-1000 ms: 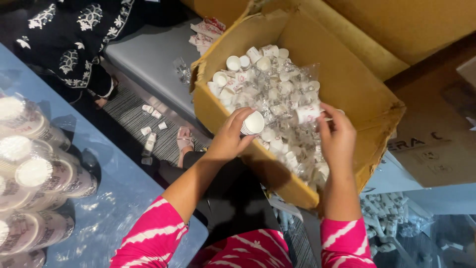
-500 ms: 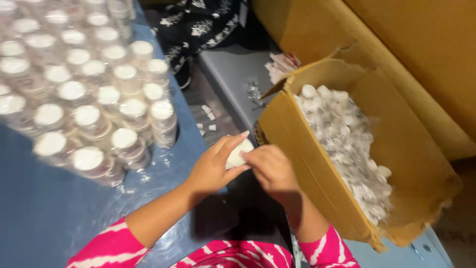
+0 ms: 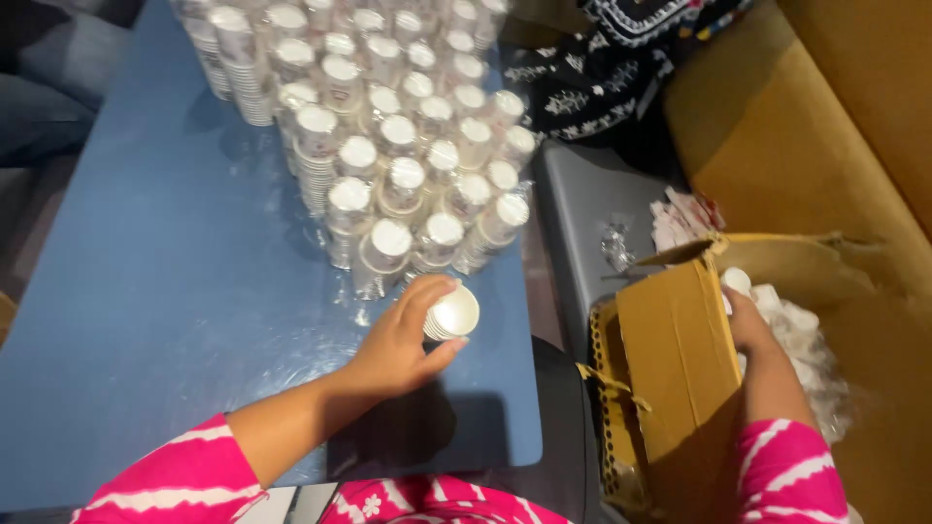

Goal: Sorting and packaging stacks of paper cups into plastic sleeves.

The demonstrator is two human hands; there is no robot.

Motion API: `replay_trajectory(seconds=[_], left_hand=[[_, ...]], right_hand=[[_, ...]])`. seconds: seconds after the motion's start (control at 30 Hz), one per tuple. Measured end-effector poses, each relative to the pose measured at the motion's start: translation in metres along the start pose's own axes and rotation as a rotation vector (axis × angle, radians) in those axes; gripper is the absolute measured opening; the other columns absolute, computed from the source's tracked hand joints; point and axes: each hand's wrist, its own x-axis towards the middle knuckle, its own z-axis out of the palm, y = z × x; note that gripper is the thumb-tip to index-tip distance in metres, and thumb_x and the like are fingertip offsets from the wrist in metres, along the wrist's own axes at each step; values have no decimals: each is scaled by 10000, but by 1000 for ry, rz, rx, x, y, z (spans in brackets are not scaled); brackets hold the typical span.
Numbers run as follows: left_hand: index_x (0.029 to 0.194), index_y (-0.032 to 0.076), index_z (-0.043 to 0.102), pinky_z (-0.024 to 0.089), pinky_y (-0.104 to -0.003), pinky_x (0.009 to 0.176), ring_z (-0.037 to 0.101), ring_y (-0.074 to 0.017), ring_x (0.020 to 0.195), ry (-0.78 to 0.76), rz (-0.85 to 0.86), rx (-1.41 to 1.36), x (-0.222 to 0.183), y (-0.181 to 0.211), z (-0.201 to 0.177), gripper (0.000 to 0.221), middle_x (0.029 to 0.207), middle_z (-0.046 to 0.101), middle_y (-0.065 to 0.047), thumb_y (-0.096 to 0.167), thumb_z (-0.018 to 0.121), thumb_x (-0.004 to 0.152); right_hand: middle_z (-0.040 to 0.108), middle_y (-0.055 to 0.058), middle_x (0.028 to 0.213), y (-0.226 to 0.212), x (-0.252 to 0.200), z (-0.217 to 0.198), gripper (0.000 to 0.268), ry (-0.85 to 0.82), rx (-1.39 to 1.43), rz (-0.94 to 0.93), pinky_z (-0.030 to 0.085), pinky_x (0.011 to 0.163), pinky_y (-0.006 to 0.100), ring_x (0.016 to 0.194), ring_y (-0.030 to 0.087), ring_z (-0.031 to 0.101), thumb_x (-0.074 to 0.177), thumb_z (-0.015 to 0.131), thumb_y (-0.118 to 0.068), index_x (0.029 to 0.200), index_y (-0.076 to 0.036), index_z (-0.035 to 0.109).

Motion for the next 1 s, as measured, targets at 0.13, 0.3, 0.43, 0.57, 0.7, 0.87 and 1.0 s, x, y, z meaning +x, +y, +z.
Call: replay_trajectory(seconds=[0.13,0.3,0.43,0.57,0.7,0.87,1.0], left_hand=[[1433,29,430,502,-471,1060,606,-427,1275,-7,27,71,-6,-5,3,753,1400,581,-221,222,828,824],[1440,26,421,496,-469,1085,602,-416,1292,-16,130,86,-7,3,-3,760,1404,587,-209,284,832,854],[1432,30,432,506,-470,1068,612,-414,1280,-24,61,90,-8,6,-9,740,1405,593,-207,281,826,858],[1428,52,440,529,-459,1007,632,-404,1231,-38,-9,78,-7,10,-10,727,1373,605,-194,273,824,853],[1427,69,446,540,-449,983,642,-399,1209,-38,-7,82,-6,11,-9,729,1350,613,-189,266,829,839],[1431,68,445,536,-451,994,641,-403,1212,-38,-3,71,-7,11,-9,729,1348,612,-191,260,829,842],[1432,72,445,534,-453,1001,640,-407,1215,-44,13,68,-7,11,-10,726,1352,610,-192,260,830,847]], right_hand=[[701,242,1197,-100,-6,-4,714,-31,6,-43,514,933,468,1124,352,657,732,842,-168,1379,0,590],[710,240,1184,-142,-36,-7,667,-59,-2,-18,521,921,463,1104,348,668,756,831,-177,1362,-8,610],[717,239,1174,-148,-47,-9,630,-80,-7,10,527,911,459,1088,344,676,775,822,-185,1349,-15,627],[725,237,1163,-139,-43,-9,593,-90,-13,29,533,902,455,1071,341,685,794,813,-193,1336,-22,643],[732,236,1153,-142,-41,-16,557,-84,-19,72,538,893,451,1055,337,693,813,804,-201,1322,-29,660],[741,234,1140,-125,-19,-30,513,-83,-35,129,546,881,446,1035,333,704,837,793,-211,1306,-37,680],[748,233,1130,-101,-3,-29,478,-80,-44,174,551,871,442,1018,329,712,856,784,-219,1293,-44,696]])
